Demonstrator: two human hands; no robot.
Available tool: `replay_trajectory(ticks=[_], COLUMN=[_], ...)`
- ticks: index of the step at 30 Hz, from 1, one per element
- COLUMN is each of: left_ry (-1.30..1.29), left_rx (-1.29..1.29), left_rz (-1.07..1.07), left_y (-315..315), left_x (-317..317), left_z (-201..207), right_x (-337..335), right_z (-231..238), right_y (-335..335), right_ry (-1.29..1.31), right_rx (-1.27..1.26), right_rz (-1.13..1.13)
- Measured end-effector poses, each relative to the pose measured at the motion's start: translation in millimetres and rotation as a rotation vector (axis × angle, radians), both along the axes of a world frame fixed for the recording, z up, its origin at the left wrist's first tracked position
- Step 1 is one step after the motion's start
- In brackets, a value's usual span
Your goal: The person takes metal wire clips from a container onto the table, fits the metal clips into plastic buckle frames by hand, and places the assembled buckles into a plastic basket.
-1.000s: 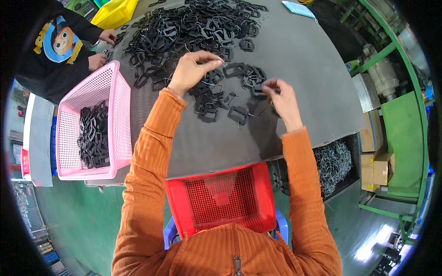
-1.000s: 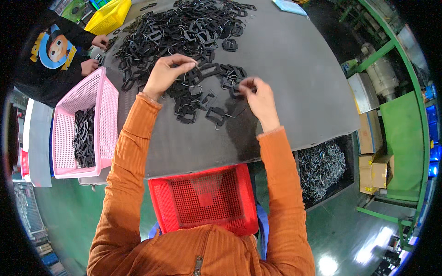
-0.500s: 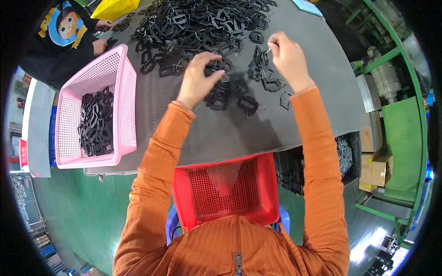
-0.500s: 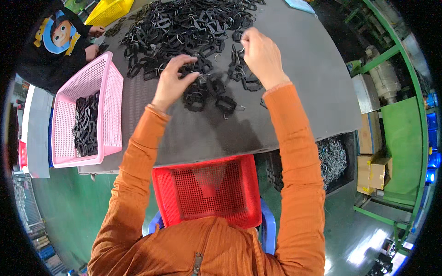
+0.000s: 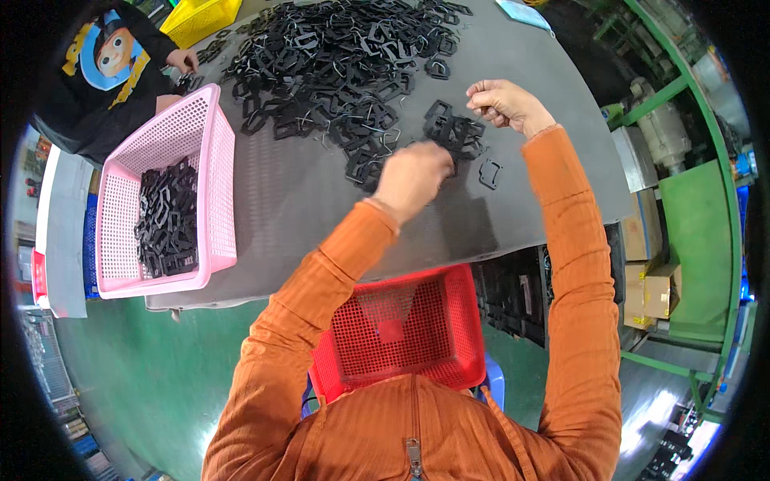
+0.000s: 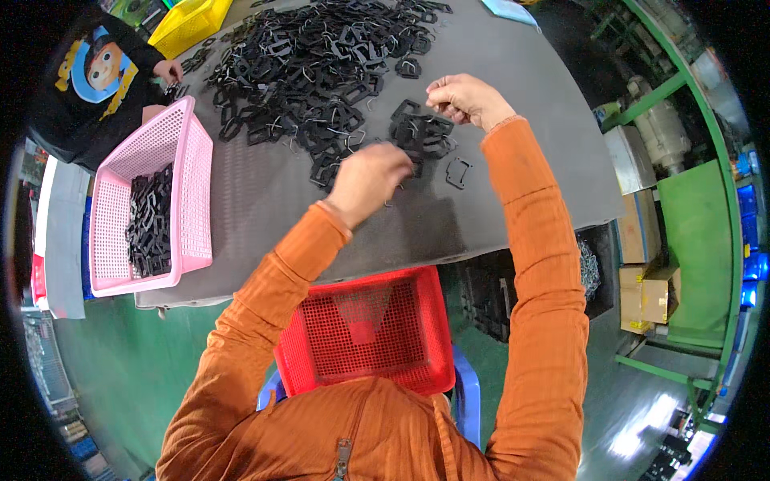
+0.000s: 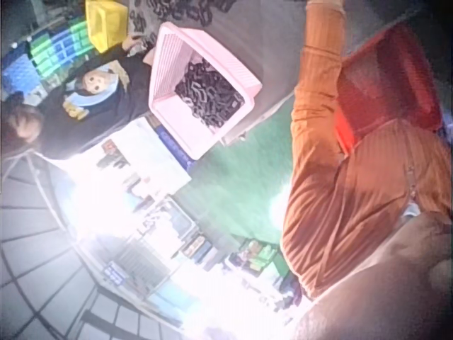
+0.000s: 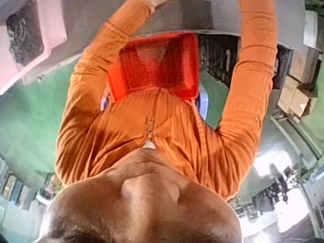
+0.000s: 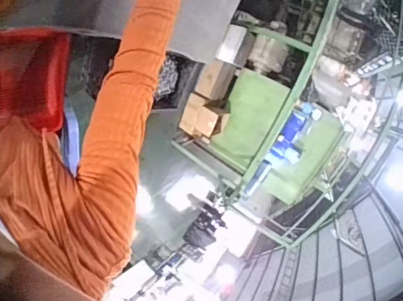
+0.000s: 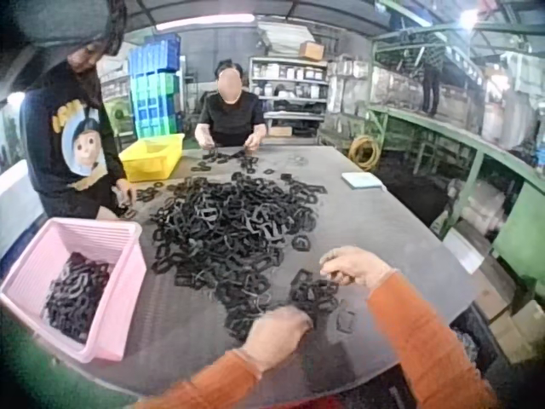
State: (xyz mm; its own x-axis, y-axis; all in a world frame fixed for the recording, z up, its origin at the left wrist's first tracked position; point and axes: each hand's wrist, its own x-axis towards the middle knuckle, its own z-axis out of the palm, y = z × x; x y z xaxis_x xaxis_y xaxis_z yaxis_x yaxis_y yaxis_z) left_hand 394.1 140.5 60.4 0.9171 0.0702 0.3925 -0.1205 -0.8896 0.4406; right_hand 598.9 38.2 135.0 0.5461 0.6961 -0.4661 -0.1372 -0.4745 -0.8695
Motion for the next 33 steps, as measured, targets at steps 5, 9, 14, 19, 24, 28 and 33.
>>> replay_trajectory(ticks=[5, 9, 14, 19, 24, 28, 33], left_ry=[0.077, 0.057, 0.25, 0.306, 0.467, 0.299, 0.04], left_rx=[-0.649, -0.679, -0.864, -0.949, -0.582, 0.125, 0.153], left_rz=[0.041, 0.217, 0.091, 0.111, 0.094, 0.395, 0.042], left_y=[34.9, 60.0, 60.1, 62.2, 71.7, 84.6, 51.6], left_x=[-3.2, 5.0, 17.5, 25.2, 29.6, 29.1, 46.5], left_z=[18.7, 49.5, 57.8, 51.4, 58.8, 56.6, 25.5], right_x=[7.0, 1.0, -8.5, -31.1, -33.3, -30.9, -25.5], right_z=[-7.1, -7.8, -47.1, -56.9, -41.9, -28.6, -14.8], right_y=[-18.8, -23.2, -40.8, -57.5, -74.7, -78.3, -86.9], right_ry=[0.191, -0.191, -0.881, -0.842, -0.44, -0.634, -0.51], right_rx=[0.189, 0.141, -0.316, -0.205, 0.139, -0.177, 0.016], right_rz=[-0.075, -0.098, 0.167, -0.001, -0.053, 0.039, -0.12])
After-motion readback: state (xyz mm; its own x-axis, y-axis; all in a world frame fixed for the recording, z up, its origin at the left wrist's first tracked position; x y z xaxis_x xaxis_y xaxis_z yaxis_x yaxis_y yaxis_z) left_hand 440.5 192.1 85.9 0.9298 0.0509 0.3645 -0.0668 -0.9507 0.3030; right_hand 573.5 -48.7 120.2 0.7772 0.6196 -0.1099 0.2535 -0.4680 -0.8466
